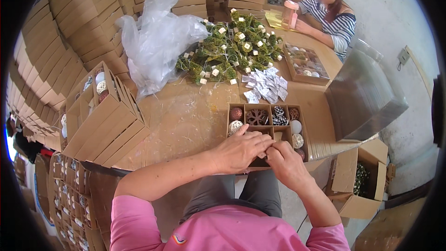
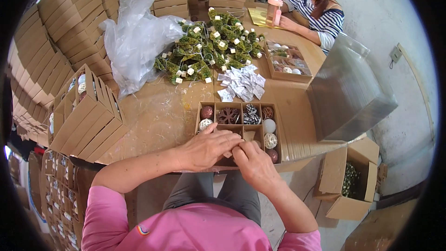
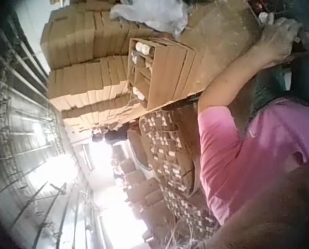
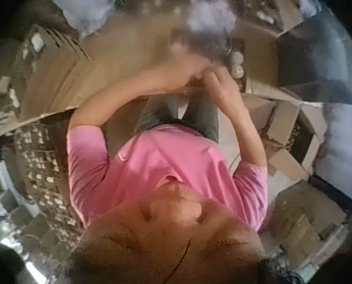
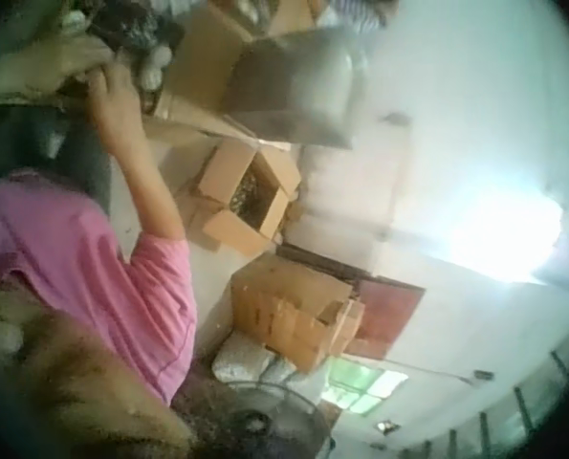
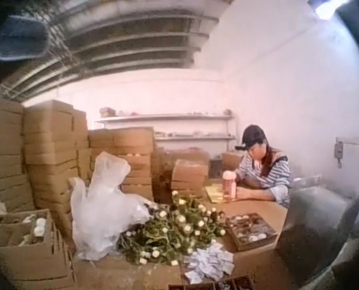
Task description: The person packs miniature decorative trees and assorted ornaments into the compartments of a divided cardboard box by hand and arranges the items inside.
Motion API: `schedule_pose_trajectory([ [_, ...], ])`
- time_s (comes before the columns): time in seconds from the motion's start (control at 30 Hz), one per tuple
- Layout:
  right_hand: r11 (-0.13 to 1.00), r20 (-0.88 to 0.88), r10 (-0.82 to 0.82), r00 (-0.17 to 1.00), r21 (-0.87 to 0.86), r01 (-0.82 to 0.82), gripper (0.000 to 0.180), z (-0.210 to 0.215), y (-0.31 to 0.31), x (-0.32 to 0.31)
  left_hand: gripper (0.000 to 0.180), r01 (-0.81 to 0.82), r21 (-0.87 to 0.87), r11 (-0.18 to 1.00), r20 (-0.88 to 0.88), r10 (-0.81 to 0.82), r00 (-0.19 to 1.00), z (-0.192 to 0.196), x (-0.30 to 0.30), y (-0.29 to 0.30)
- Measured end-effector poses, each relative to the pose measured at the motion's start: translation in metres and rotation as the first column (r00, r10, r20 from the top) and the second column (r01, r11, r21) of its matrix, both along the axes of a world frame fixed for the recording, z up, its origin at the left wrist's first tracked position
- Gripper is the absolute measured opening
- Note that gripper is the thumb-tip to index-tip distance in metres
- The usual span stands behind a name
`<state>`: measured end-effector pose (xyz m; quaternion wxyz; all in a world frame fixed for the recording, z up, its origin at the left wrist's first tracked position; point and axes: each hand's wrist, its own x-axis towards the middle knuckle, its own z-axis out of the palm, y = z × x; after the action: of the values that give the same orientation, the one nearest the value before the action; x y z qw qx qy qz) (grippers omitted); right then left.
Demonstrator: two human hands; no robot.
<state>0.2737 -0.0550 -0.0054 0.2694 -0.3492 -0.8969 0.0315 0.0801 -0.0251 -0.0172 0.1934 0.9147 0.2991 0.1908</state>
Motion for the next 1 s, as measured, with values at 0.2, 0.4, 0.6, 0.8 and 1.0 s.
schedule_pose_trajectory([
  [0.2, 0.994, 0.125, 0.045, 0.991, -0.102, -0.032, 0.038, 0.005, -0.009, 0.004, 0.079, 0.059, 0.077, 0.995, -0.331, -0.03, 0.943, 0.013, 0.001, -0.012],
  [0.4, 0.996, 0.093, 0.046, 0.995, -0.086, -0.038, 0.039, 0.01, -0.009, 0.011, 0.054, 0.027, -0.064, 0.998, 0.093, -0.021, 0.995, 0.026, -0.015, 0.017],
  [0.6, 0.999, -0.001, 0.031, 1.0, 0.006, -0.031, 0.032, 0.0, -0.01, 0.018, 0.02, -0.563, 0.301, 0.77, -0.021, 0.596, 0.803, 0.013, -0.109, 0.128],
  [0.8, 0.999, 0.039, 0.027, 0.999, 0.031, -0.029, 0.03, -0.008, -0.016, 0.014, 0.019, -0.509, 0.575, 0.641, -0.18, 0.706, 0.685, 0.001, -0.133, 0.168],
  [1.0, 1.0, 0.046, 0.002, 0.999, 0.008, -0.003, 0.025, -0.012, -0.015, 0.008, 0.012, -0.379, 0.658, 0.651, -0.286, 0.681, 0.674, 0.006, -0.138, 0.173],
])
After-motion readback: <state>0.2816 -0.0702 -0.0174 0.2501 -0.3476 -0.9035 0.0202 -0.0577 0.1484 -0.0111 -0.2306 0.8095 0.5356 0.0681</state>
